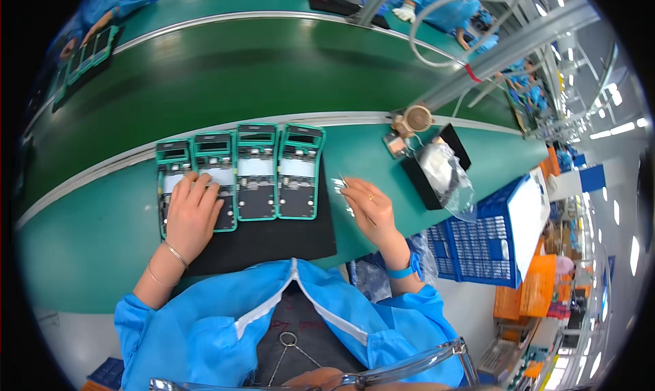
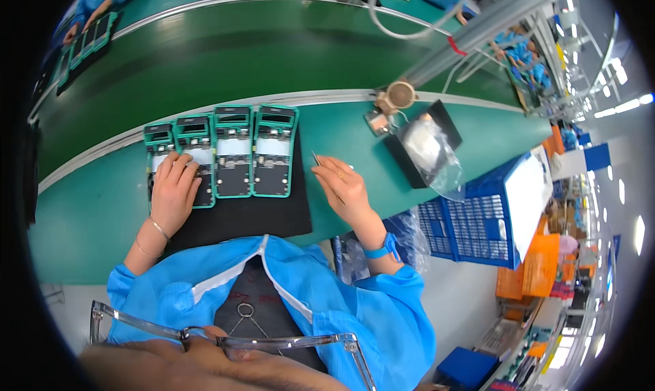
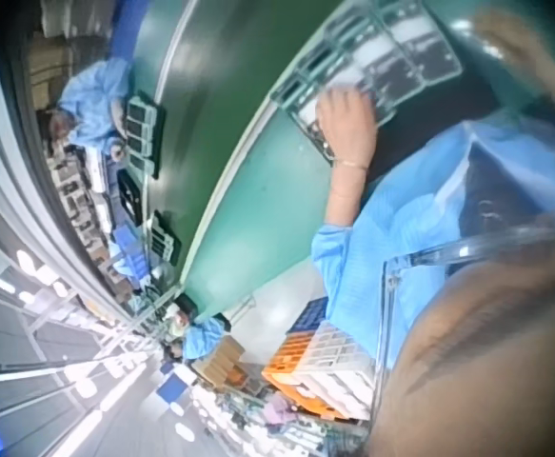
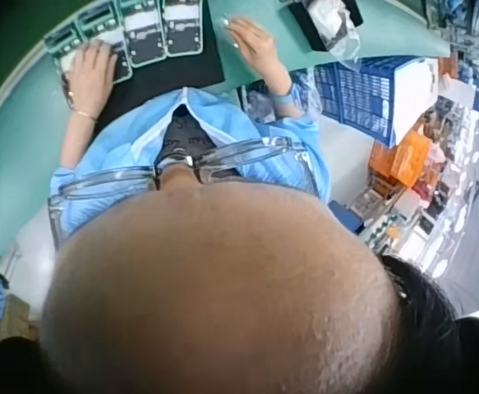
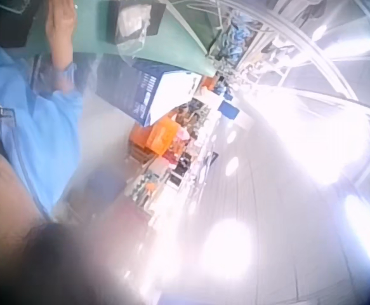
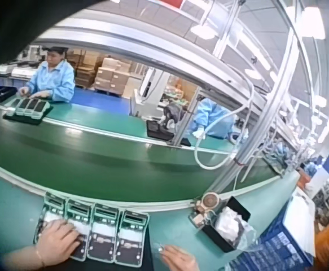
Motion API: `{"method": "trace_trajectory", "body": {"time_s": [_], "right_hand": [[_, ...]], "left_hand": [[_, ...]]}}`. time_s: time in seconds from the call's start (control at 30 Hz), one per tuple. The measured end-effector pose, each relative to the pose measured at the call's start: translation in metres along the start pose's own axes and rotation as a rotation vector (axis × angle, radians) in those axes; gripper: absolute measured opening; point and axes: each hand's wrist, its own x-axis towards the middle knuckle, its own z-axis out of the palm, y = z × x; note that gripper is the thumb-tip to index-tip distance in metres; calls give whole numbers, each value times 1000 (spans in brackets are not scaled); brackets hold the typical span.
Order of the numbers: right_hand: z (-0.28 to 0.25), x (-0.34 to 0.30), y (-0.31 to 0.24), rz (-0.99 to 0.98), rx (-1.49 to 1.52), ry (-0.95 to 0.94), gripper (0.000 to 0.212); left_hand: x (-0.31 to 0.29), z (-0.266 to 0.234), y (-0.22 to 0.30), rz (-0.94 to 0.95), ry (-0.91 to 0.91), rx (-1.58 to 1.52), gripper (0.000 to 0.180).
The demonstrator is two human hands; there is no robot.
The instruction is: Applying small adhesive components to electronic device housings using a pick tool on an assembly line.
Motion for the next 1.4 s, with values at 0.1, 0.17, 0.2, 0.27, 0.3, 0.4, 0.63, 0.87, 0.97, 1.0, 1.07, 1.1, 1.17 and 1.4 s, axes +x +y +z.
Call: {"method": "trace_trajectory", "body": {"time_s": [0.1,0.17,0.2,0.27,0.3,0.4,0.63,0.87,0.97,1.0,1.07,1.1,1.17,1.4], "right_hand": [[-8,-39,1,112,-12,-14,24],[-7,-52,-2,161,19,-16,25],[-6,-54,-2,162,18,-16,25],[-4,-59,2,156,39,3,25],[-3,-59,4,156,38,6,25],[-2,-59,9,141,31,34,25],[4,-62,18,107,37,11,28],[16,-13,12,-106,-52,9,32],[32,26,-17,-204,66,-13,32],[40,34,-25,-236,126,-24,31],[60,51,-41,-295,232,-32,31],[70,61,-51,-309,251,-42,29],[86,79,-75,-333,300,-93,26],[177,123,-115,-451,412,-72,30]], "left_hand": [[22,14,43,192,-21,-291,43],[40,32,74,380,-89,-396,50],[47,42,90,457,-114,-415,53],[61,62,117,613,-157,-377,57],[64,77,126,626,-153,-371,57],[70,97,138,657,-185,-329,57],[72,100,135,668,-227,-305,54],[66,93,131,689,-85,-361,45],[54,59,102,685,-136,-387,46],[44,47,81,620,-114,-434,37],[30,17,33,508,90,-396,12],[18,2,10,367,124,-356,10],[-3,-27,-26,117,175,-128,11],[-43,-29,-64,-49,59,127,25]]}}
